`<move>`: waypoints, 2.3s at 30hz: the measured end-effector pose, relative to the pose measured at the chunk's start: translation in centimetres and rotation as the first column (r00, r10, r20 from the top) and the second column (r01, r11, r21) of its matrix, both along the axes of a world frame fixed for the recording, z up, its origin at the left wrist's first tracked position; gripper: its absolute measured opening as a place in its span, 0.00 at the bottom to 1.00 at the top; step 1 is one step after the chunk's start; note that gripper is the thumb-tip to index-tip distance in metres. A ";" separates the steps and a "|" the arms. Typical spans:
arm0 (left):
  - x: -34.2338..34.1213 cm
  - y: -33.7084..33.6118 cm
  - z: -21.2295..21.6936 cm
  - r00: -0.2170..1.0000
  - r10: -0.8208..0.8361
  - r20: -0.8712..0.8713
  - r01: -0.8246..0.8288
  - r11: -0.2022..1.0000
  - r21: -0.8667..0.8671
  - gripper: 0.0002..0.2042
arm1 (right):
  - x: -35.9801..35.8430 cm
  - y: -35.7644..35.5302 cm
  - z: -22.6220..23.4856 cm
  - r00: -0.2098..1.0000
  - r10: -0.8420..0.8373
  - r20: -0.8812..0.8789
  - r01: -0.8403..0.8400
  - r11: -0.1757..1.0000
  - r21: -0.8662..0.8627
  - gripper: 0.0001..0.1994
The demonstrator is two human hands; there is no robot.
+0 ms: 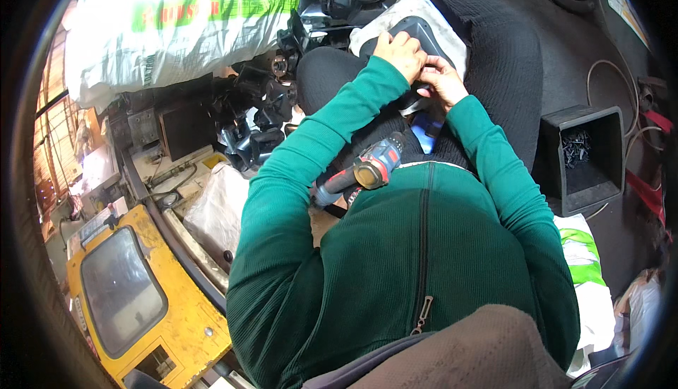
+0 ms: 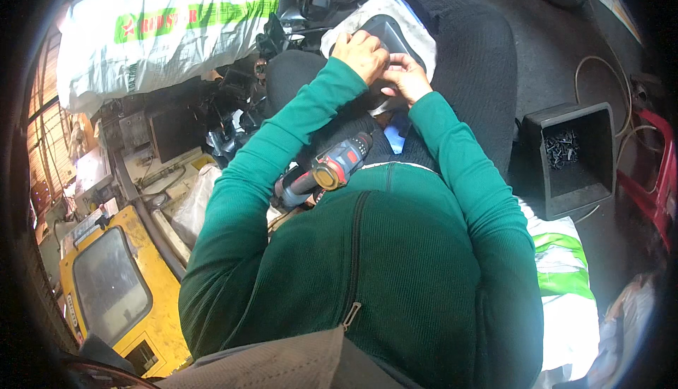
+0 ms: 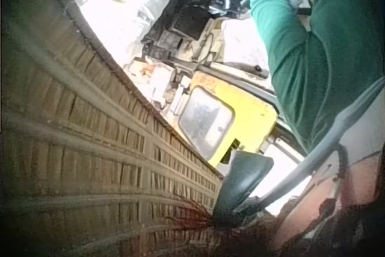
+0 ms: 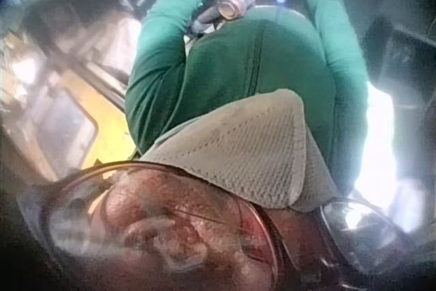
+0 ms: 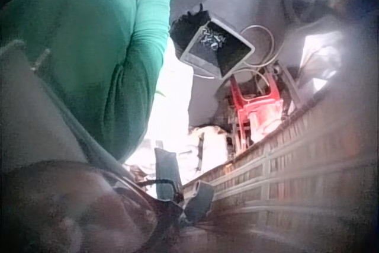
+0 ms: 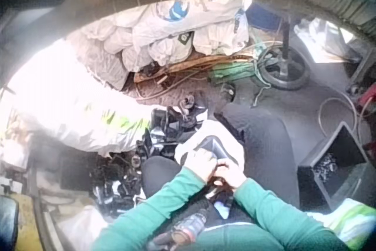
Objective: The person uses a cordless drill to fasten screws into black plastic components, then wipes the parts with a green cloth. The person repeats this process on multiple similar parts, placing finished units aside.
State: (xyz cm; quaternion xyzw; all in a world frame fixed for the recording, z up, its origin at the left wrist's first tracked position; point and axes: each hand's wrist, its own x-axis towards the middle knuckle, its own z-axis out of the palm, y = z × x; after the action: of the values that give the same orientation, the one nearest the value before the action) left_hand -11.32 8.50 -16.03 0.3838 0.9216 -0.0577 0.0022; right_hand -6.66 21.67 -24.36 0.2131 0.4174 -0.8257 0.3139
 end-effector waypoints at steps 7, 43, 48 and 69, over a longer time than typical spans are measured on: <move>-0.6 1.0 0.1 1.000 0.008 -0.014 -0.011 0.985 -0.171 0.09 | -0.4 -0.3 -0.7 1.000 -0.005 -0.012 0.006 1.000 0.010 0.24; -1.2 -3.3 -2.3 0.847 0.194 0.495 -0.330 0.922 0.204 0.41 | -0.5 -1.3 -4.9 0.993 -0.097 -0.068 0.118 0.841 0.527 0.14; -1.2 -3.1 -1.7 0.857 0.194 0.478 -0.324 0.923 0.206 0.41 | -0.5 -1.0 -4.2 0.994 -0.101 -0.034 0.104 0.867 0.487 0.14; 7.4 -13.9 10.5 0.699 0.186 0.691 -0.464 0.852 0.241 0.37 | 0.8 1.1 -2.7 0.938 -0.295 0.180 0.299 0.954 0.003 0.15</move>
State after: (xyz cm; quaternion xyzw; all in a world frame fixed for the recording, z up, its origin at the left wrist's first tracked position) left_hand -3.90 -5.44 -5.56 0.1987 0.9089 0.2674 0.2509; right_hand -5.88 22.80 -27.05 0.3430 0.3407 -0.8461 0.2245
